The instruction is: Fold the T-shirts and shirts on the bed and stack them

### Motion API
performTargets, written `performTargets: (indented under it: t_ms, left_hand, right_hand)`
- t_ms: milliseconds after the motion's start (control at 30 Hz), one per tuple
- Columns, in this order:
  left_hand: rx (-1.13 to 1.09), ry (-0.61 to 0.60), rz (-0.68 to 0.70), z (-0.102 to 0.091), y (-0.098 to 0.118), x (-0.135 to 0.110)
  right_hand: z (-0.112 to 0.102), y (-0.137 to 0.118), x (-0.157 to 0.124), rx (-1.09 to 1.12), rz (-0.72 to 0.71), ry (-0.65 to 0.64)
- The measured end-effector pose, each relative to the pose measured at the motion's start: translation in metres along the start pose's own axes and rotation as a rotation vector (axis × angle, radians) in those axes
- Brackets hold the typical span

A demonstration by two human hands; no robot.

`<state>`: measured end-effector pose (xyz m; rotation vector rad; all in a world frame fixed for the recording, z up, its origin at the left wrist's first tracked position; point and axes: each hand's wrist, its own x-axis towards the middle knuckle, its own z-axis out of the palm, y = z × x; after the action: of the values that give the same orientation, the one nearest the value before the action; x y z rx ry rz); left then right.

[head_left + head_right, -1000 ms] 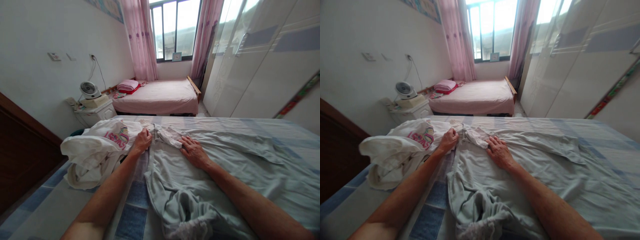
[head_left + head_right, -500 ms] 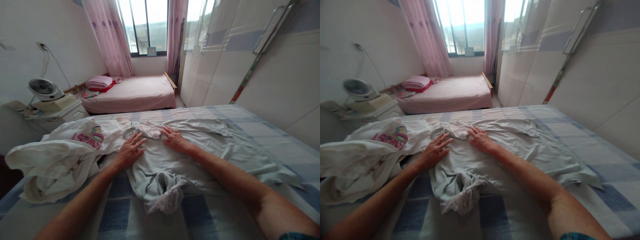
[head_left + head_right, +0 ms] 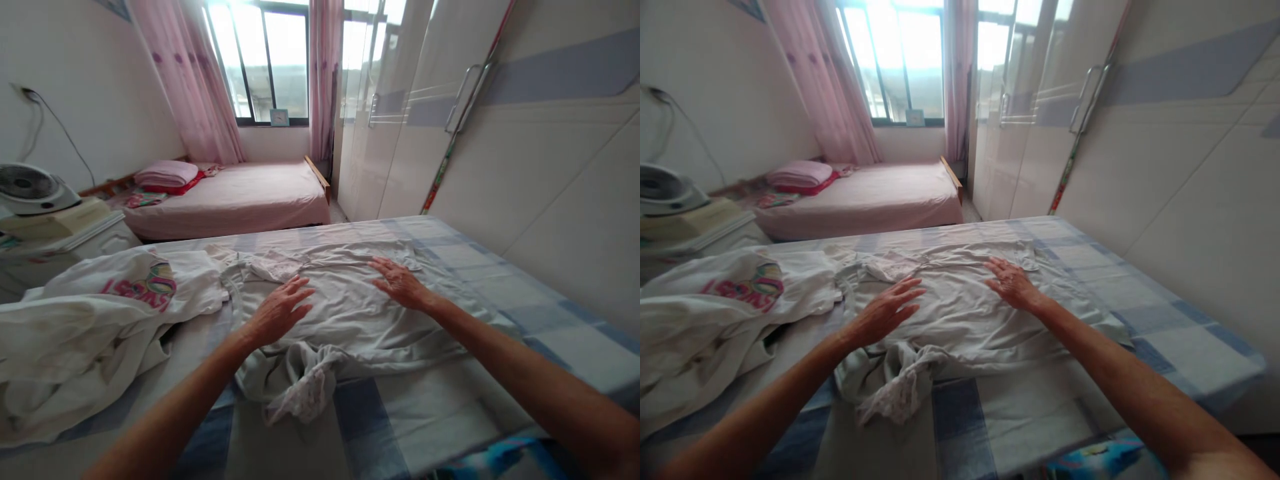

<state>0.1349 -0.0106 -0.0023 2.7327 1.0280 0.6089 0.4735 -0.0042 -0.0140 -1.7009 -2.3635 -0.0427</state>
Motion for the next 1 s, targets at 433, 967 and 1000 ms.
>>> performTargets:
  t_ms: [433, 967, 1000]
  left_hand:
    - [-0.1, -0.293, 0.075, 0.023, 0.004, -0.001]
    - [-0.172, -0.217, -0.227, -0.029, 0.038, -0.116]
    - [-0.178, -0.199, -0.234, -0.027, 0.04, -0.113]
  right_hand:
    - [0.012, 0.079, -0.022, -0.025, 0.129, -0.078]
    - [-0.051, 0.088, -0.174, 0.338, 0.239, -0.223]
    - [-0.051, 0.088, -0.182, 0.337, 0.258, -0.235]
